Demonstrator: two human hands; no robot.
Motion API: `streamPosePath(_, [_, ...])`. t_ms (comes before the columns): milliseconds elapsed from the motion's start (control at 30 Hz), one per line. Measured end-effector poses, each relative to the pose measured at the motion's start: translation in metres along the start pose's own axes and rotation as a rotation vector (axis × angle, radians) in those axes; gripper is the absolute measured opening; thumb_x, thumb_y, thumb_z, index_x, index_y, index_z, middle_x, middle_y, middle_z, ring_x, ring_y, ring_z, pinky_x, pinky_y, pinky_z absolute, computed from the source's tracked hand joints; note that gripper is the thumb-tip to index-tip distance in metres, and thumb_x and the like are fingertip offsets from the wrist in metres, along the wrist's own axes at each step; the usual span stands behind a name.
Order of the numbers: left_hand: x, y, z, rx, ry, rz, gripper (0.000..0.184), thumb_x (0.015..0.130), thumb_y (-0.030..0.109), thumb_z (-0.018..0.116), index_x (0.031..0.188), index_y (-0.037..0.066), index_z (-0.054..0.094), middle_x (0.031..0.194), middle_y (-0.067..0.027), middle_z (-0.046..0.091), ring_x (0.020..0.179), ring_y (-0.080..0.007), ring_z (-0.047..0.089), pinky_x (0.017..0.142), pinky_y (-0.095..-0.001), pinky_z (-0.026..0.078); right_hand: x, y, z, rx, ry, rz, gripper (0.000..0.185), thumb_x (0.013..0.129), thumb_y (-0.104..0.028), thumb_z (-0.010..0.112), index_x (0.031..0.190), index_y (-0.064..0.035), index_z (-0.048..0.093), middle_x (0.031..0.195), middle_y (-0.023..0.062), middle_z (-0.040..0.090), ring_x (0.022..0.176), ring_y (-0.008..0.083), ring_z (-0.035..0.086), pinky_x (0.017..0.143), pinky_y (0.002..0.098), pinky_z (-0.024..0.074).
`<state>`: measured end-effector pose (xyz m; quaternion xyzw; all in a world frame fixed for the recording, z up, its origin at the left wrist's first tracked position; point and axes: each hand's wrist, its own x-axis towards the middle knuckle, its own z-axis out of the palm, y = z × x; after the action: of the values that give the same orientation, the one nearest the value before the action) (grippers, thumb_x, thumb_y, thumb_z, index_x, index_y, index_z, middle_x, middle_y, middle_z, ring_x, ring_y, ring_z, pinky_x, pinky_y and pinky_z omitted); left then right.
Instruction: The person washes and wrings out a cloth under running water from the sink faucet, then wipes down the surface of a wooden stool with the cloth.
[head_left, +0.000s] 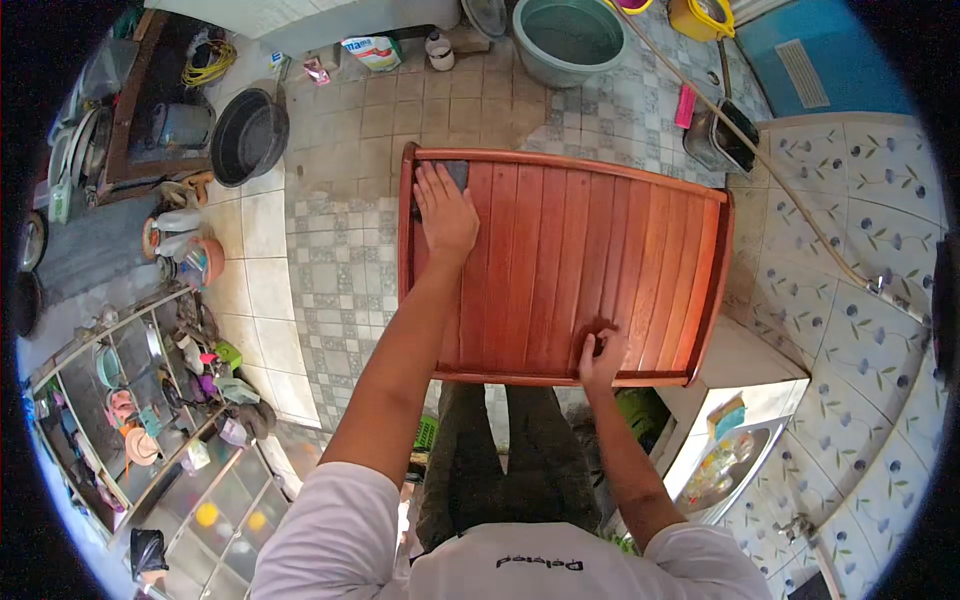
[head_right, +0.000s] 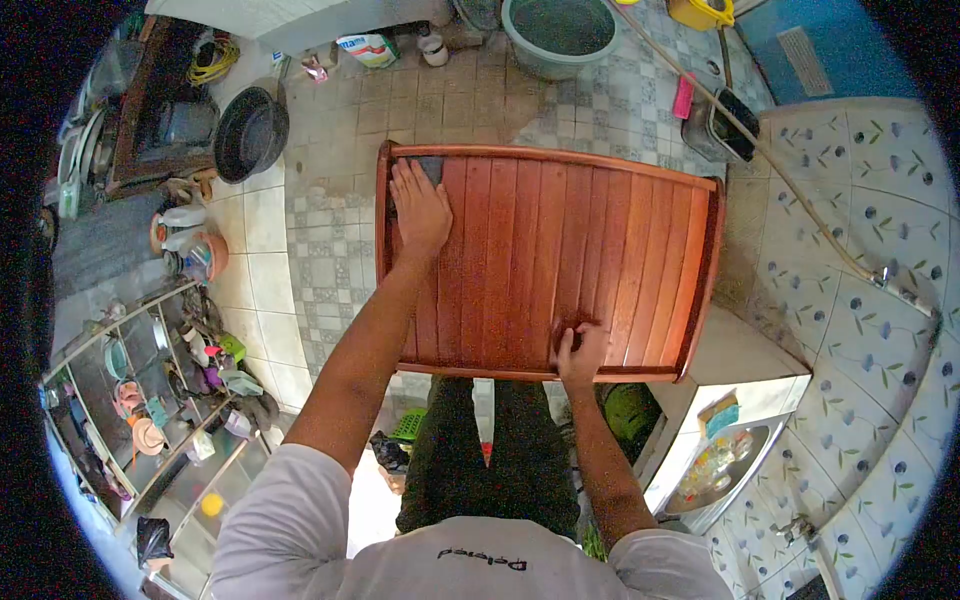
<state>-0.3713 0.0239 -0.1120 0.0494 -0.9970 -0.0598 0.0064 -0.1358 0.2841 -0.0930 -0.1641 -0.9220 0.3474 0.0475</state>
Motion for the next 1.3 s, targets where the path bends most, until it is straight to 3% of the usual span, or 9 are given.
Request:
streamPosePath(200, [-0.015,-0.012,-0.005,0.036,-0.002,0.08,0.057,0.092,0.024,0.038,0.135,-0.008,0.02,0.145,-0.0226,0.013,0.135,-0.0332,0.012,0.11,-0.0417,0.01,-0.002,0.001,-0.005,-0.109,-0.086,-0.123,0.016,0.078,-0.012,0.059,0.084,-0.0014,0.049,0.081,0.0127,0.047,0.081,0.0306,0.044,0.071,0.0385,0.0342])
streamPosePath(567, [-0.137,-0.036,-0.032,-0.045,-0.2,0.161,0.058,0.093,0.022,0.039,0.137,-0.007,0.015,0.145,-0.023,0.009,0.135,-0.0341,0.01,0.11,-0.0434,0.012,-0.009,-0.003,0.002,-0.102,-0.011,-0.065,0.016,0.077,-0.016,0.059,0.082,-0.0041,0.049,0.079,0.0113,0.047,0.081,0.0307,0.044,0.072,0.0428,0.0298])
streamPosePath(733, [-0.194,-0.049,-0.043,-0.058,-0.23,0.155,0.061,0.091,0.025,0.041,0.137,-0.005,0.017,0.146,-0.0213,0.011,0.136,-0.0326,0.01,0.11,-0.0413,0.01,-0.014,-0.007,-0.003,-0.213,-0.003,-0.174,0.015,0.078,-0.015,0.059,0.083,-0.0043,0.05,0.079,0.011,0.047,0.08,0.0302,0.044,0.072,0.0425,0.0294])
streamPosePath(833, [-0.216,-0.055,-0.052,-0.126,-0.353,0.15,0.058,0.092,0.018,0.04,0.137,-0.007,0.015,0.145,-0.0232,0.008,0.136,-0.0343,0.01,0.109,-0.0438,0.012,-0.021,-0.011,-0.004,-0.241,-0.057,-0.209,0.015,0.079,-0.016,0.058,0.085,-0.0047,0.05,0.079,0.0109,0.048,0.08,0.0297,0.044,0.073,0.0423,0.0287])
streamPosePath(1000, [-0.205,-0.055,-0.044,-0.169,-0.333,0.13,0.057,0.091,0.014,0.041,0.137,-0.007,0.015,0.145,-0.024,0.009,0.135,-0.0356,0.011,0.109,-0.0451,0.012,-0.025,-0.011,-0.003,-0.306,-0.088,-0.248,0.014,0.08,-0.017,0.057,0.085,-0.0051,0.05,0.079,0.0105,0.048,0.08,0.0299,0.045,0.074,0.0422,0.0285])
streamPosePath(1300, [-0.079,-0.04,-0.017,-0.193,-0.09,0.189,0.058,0.086,0.012,0.044,0.136,-0.007,0.019,0.144,-0.0228,0.015,0.134,-0.035,0.014,0.109,-0.045,0.013,-0.026,-0.007,0.0,-0.341,-0.114,-0.173,0.013,0.083,-0.015,0.05,0.088,-0.0035,0.05,0.086,0.0112,0.05,0.086,0.0312,0.045,0.078,0.0429,0.0293])
